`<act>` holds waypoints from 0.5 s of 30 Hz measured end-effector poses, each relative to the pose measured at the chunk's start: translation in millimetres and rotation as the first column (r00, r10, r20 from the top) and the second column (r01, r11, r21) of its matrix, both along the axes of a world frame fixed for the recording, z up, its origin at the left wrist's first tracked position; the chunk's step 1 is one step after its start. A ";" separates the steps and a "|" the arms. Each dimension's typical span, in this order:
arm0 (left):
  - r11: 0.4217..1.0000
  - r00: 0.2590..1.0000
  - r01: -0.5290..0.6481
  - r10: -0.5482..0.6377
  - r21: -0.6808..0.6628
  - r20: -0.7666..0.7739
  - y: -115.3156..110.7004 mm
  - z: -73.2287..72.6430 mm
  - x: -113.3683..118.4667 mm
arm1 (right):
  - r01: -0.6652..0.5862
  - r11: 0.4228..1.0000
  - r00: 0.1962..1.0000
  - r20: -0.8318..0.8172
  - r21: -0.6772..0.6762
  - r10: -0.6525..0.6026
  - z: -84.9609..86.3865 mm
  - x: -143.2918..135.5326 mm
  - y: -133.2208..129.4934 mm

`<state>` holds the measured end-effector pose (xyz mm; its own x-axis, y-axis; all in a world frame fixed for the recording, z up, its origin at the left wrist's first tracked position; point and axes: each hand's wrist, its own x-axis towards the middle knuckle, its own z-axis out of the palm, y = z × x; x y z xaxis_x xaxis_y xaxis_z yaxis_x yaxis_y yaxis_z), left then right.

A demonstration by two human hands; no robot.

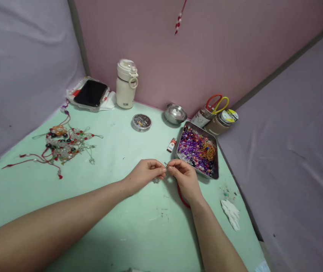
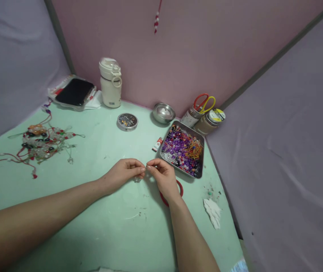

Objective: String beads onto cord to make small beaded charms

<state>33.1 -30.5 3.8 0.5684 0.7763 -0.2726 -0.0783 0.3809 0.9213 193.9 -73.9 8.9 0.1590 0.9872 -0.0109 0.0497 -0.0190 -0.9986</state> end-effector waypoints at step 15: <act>1.000 1.000 0.002 -0.002 0.020 0.001 0.7 -1.2 0.4 | -0.051 0.998 0.997 0.061 0.022 0.049 -4.9 1.7 0.3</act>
